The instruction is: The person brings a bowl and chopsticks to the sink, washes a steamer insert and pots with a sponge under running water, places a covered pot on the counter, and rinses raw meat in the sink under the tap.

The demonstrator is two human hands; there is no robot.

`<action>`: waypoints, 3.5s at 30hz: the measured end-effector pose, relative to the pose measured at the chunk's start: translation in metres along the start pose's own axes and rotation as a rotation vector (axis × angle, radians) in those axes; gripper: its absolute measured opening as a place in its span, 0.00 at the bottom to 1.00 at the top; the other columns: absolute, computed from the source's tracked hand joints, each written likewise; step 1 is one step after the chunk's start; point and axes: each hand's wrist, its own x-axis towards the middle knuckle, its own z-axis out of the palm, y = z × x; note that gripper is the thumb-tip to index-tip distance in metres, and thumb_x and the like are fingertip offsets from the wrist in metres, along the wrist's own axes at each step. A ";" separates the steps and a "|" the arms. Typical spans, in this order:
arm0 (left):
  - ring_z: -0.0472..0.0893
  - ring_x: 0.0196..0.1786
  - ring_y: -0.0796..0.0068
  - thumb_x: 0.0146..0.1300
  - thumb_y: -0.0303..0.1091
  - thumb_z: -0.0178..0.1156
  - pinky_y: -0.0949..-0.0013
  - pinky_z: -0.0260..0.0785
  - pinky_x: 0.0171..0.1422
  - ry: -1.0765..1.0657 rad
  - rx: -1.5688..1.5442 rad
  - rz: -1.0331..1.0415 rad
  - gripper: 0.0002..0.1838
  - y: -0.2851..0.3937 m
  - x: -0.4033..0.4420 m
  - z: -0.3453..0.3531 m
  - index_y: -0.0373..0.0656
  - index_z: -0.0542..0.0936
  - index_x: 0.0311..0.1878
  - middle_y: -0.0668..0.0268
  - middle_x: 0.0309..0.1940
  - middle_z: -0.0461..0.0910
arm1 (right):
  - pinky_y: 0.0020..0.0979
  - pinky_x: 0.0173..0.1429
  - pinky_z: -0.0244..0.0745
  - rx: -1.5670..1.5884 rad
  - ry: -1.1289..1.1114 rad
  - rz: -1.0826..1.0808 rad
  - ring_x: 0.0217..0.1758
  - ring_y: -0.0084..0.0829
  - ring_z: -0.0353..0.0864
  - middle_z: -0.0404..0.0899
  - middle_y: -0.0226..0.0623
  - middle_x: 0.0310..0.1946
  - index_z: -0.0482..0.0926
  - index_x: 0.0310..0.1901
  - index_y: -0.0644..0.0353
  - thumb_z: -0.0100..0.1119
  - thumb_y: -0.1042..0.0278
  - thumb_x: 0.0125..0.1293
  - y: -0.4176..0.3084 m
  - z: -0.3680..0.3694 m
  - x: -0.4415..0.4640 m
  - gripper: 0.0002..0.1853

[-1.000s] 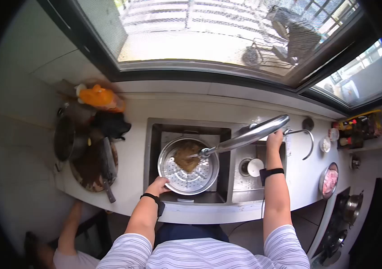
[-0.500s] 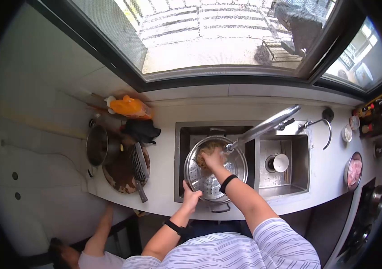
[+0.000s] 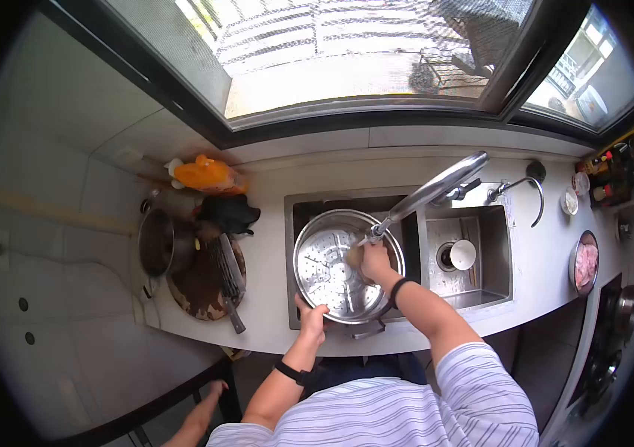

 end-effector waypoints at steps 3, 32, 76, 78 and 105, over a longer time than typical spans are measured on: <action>0.69 0.52 0.60 0.39 0.21 0.53 0.63 0.73 0.38 -0.058 0.173 0.052 0.53 0.000 -0.006 0.006 0.49 0.35 0.69 0.56 0.56 0.59 | 0.45 0.53 0.69 0.177 0.147 0.146 0.51 0.54 0.70 0.70 0.55 0.48 0.70 0.51 0.56 0.62 0.51 0.45 -0.031 0.011 0.026 0.31; 0.76 0.46 0.49 0.49 0.28 0.48 0.38 0.71 0.45 -0.104 -0.047 -0.153 0.22 -0.009 0.011 -0.033 0.32 0.68 0.51 0.50 0.45 0.73 | 0.36 0.61 0.64 0.927 0.370 0.050 0.56 0.48 0.70 0.70 0.54 0.52 0.60 0.60 0.68 0.59 0.76 0.48 -0.076 -0.023 -0.008 0.34; 0.68 0.52 0.59 0.40 0.20 0.54 0.56 0.66 0.47 0.070 0.153 0.190 0.49 -0.018 0.038 -0.035 0.49 0.43 0.67 0.57 0.56 0.62 | 0.28 0.26 0.68 1.082 -0.485 0.211 0.26 0.25 0.73 0.74 0.33 0.29 0.73 0.41 0.58 0.52 0.67 0.58 -0.029 -0.039 -0.004 0.10; 0.70 0.48 0.55 0.42 0.21 0.52 0.46 0.71 0.37 0.046 0.180 0.236 0.46 -0.026 0.044 -0.043 0.57 0.45 0.66 0.57 0.55 0.61 | 0.29 0.29 0.71 0.893 -0.565 0.138 0.29 0.25 0.74 0.73 0.31 0.32 0.72 0.46 0.57 0.54 0.71 0.56 -0.032 -0.028 -0.008 0.14; 0.67 0.56 0.41 0.45 0.30 0.59 0.30 0.61 0.50 0.044 0.199 -0.196 0.38 0.007 0.064 -0.001 0.46 0.48 0.58 0.46 0.53 0.62 | 0.28 0.38 0.69 1.241 -0.304 0.401 0.36 0.26 0.73 0.74 0.30 0.34 0.74 0.44 0.56 0.48 0.67 0.63 -0.022 -0.067 -0.031 0.10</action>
